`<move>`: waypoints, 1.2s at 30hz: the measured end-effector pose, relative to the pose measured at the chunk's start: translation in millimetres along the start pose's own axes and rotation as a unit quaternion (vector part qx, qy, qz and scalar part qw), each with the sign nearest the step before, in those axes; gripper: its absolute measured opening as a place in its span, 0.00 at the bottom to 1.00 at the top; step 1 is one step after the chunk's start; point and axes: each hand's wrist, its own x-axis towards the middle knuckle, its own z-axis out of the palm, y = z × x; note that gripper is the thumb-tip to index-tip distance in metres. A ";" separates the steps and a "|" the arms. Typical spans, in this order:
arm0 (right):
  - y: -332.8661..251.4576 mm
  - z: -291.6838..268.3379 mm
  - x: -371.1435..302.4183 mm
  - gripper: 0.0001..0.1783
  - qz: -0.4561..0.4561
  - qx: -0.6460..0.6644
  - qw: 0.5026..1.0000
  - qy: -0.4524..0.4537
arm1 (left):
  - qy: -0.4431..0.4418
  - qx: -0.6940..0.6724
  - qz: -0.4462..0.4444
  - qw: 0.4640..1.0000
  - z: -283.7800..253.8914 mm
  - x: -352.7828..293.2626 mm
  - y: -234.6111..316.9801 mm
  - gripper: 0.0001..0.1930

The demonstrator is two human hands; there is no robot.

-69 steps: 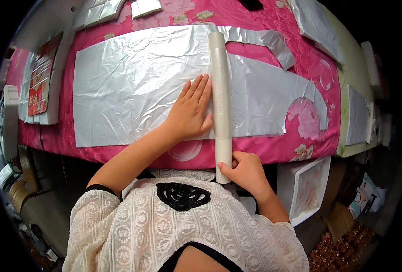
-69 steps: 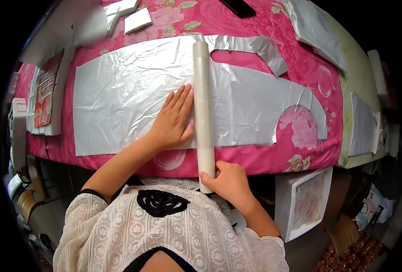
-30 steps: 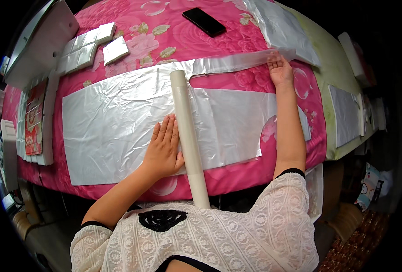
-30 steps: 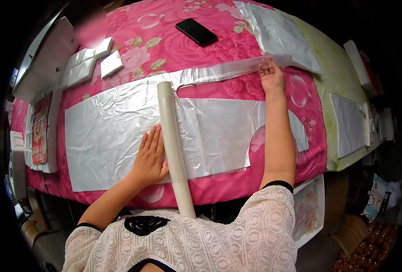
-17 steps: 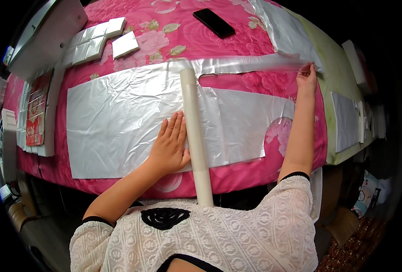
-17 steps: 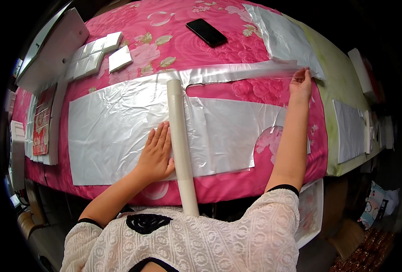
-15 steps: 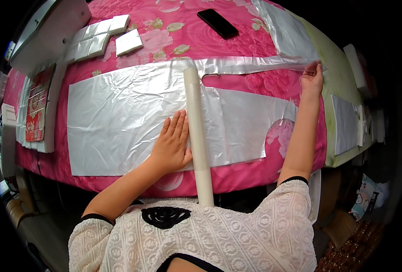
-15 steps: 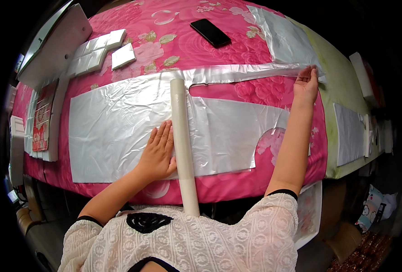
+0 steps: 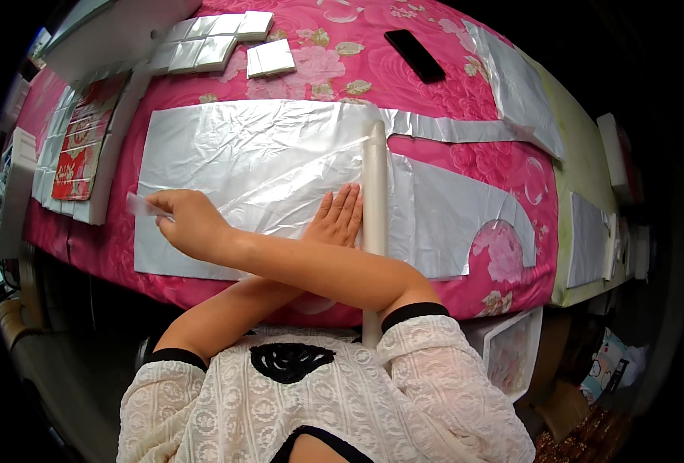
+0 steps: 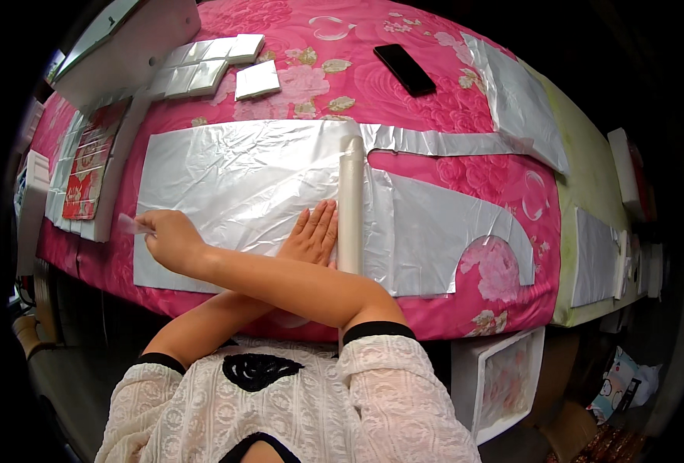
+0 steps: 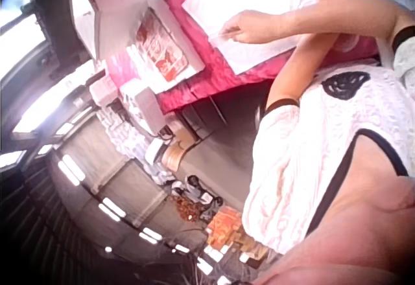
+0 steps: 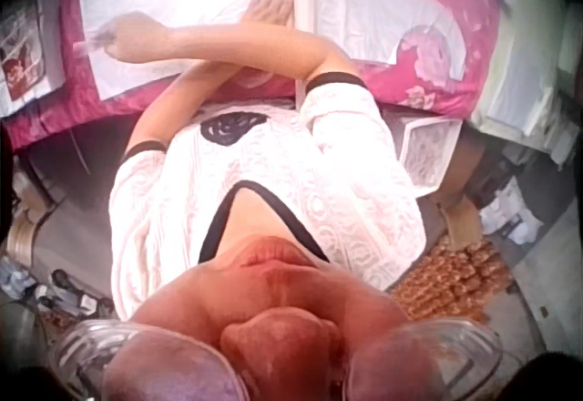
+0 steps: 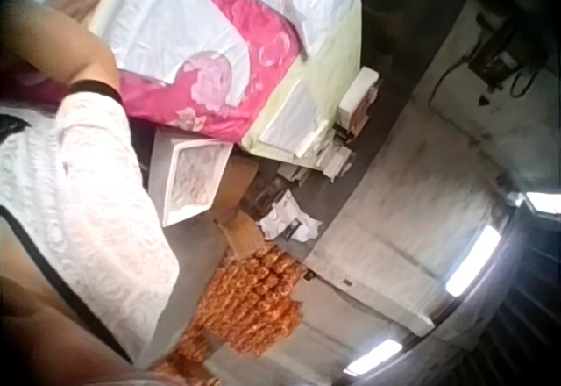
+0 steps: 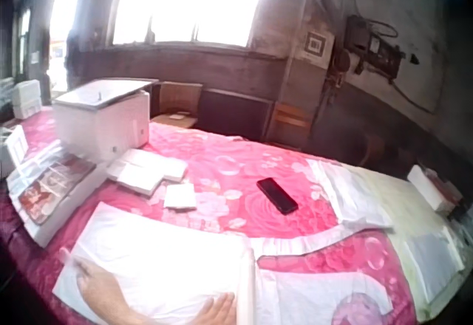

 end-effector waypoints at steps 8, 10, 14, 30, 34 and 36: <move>-45.5 33.1 -25.5 0.33 -0.169 -0.030 0.973 -0.156 | -0.019 -0.041 -0.021 0.999 -9.9 -0.6 5.6 0.39; -39.8 -18.3 -43.5 0.31 -0.214 -0.108 0.964 -0.116 | -0.004 -0.041 -0.018 0.999 -4.7 0.3 5.0 0.39; -26.4 -131.0 -105.6 0.22 -0.159 -0.354 0.922 0.015 | 0.004 -0.104 -0.001 0.995 -18.1 0.0 5.5 0.38; -8.6 -205.7 -194.0 0.33 -0.039 -0.566 0.818 -0.095 | 0.110 -0.199 -0.039 0.973 -93.9 -23.5 -43.6 0.26; -2.2 -173.4 -166.1 0.33 -0.053 -0.550 0.825 -0.120 | 0.147 -0.190 -0.110 0.964 -137.8 -71.3 -78.8 0.22; -3.5 -136.4 -137.3 0.32 -0.049 -0.488 0.853 -0.180 | 0.152 -0.194 -0.158 0.956 -151.9 -101.5 -90.1 0.20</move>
